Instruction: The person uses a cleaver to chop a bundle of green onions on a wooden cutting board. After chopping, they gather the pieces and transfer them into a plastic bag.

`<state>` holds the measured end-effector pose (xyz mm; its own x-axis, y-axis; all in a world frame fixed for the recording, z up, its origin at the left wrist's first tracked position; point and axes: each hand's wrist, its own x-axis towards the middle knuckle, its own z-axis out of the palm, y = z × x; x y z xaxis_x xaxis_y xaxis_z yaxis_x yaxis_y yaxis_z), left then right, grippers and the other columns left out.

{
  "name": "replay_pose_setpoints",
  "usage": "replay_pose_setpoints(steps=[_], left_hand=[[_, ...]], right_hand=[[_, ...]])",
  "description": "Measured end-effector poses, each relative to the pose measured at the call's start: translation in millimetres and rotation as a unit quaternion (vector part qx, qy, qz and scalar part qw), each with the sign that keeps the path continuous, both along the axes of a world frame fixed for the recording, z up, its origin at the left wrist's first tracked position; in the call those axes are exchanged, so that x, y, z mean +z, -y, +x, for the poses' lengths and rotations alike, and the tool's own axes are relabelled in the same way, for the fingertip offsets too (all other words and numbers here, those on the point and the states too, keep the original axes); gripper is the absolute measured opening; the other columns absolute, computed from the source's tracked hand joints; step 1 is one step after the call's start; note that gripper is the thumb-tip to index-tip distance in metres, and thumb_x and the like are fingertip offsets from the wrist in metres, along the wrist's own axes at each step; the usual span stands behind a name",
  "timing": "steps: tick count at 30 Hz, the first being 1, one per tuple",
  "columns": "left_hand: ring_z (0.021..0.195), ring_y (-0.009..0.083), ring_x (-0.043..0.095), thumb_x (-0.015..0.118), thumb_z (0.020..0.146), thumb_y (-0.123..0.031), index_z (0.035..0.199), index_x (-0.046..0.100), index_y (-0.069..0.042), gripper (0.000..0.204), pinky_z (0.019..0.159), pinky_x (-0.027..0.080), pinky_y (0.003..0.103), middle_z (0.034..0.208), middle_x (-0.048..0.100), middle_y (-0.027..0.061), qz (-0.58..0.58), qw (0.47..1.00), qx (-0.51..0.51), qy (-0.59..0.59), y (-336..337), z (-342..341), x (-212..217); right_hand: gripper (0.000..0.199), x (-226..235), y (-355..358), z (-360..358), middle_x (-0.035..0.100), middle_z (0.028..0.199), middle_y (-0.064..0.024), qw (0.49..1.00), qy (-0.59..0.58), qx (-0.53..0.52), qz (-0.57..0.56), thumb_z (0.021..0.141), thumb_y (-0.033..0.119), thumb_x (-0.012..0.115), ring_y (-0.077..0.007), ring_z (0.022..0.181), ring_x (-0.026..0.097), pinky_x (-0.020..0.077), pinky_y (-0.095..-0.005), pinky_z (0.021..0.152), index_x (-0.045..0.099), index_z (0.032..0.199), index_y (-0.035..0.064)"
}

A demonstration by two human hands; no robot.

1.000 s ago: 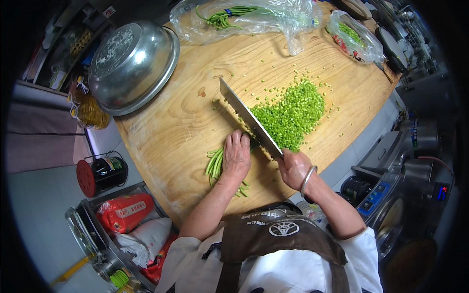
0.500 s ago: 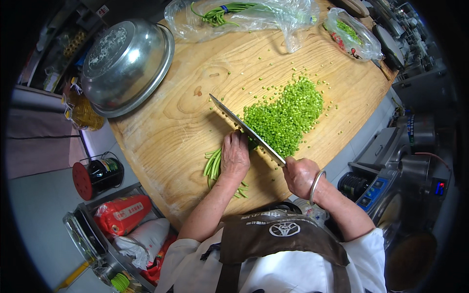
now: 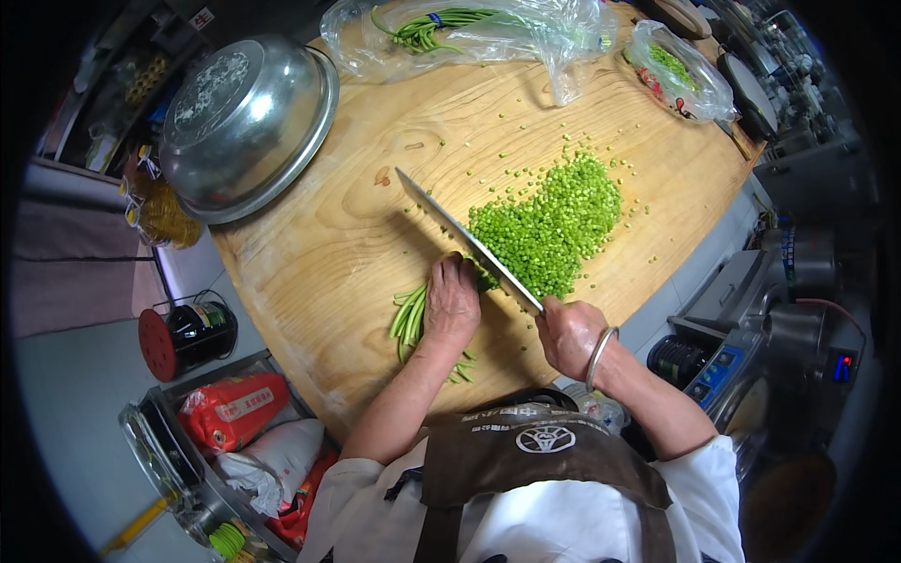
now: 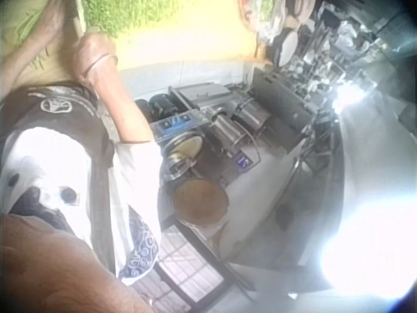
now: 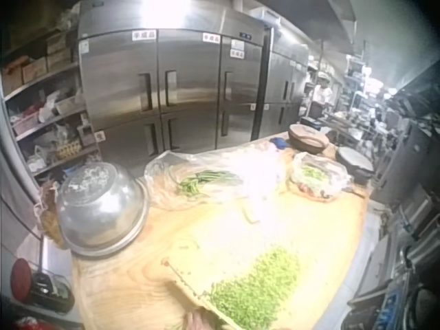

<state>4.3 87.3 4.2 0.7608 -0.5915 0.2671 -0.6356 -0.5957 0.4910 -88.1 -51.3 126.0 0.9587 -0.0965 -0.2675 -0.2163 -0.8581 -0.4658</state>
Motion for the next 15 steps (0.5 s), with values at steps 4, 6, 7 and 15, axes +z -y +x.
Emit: replay_pose_setpoints(steps=[4,6,7,15], left_hand=[[0.093,0.0352,0.045,0.044,0.075,-0.001,0.101,0.048,0.005,0.027,0.084,0.04,0.042,0.102,0.046,0.02,-0.027,1.0,-0.001,-0.012,0,-1,-3],[0.092,0.0379,0.044,0.042,0.077,0.0,0.102,0.048,0.006,0.027,0.084,0.038,0.045,0.102,0.046,0.0221,-0.029,0.999,-0.005,-0.036,0,-1,0],[0.091,0.0378,0.044,0.042,0.077,0.0,0.101,0.048,0.006,0.025,0.083,0.038,0.045,0.1,0.045,0.0221,-0.016,0.999,-0.002,-0.034,-1,-2,1],[0.085,0.0379,0.043,0.042,0.078,-0.001,0.089,0.047,0.006,0.014,0.077,0.039,0.046,0.09,0.042,0.0213,-0.014,1.0,0.002,-0.016,0,-2,0]], right_hand=[[0.01,6,-5,-3,0.054,0.055,-0.0216,0.997,-0.071,0.004,-0.018,0.078,0.009,0.052,-0.0402,0.053,0.055,0.0455,-0.0465,0.051,0.049,0.076,-0.0005],[0.01,11,-5,4,0.058,0.062,-0.0227,0.992,-0.121,0.006,-0.02,0.075,0.007,0.05,-0.0391,0.06,0.059,0.048,-0.0461,0.056,0.052,0.078,-0.0019],[0.01,6,-5,10,0.059,0.063,-0.0228,0.992,-0.125,0.009,-0.015,0.075,0.007,0.05,-0.039,0.061,0.06,0.0483,-0.0459,0.057,0.052,0.079,-0.0019],[0.008,-28,1,20,0.057,0.06,-0.022,0.999,-0.033,0.002,0.005,0.076,0.007,0.051,-0.0387,0.058,0.058,0.0479,-0.0458,0.056,0.052,0.077,-0.0009]])
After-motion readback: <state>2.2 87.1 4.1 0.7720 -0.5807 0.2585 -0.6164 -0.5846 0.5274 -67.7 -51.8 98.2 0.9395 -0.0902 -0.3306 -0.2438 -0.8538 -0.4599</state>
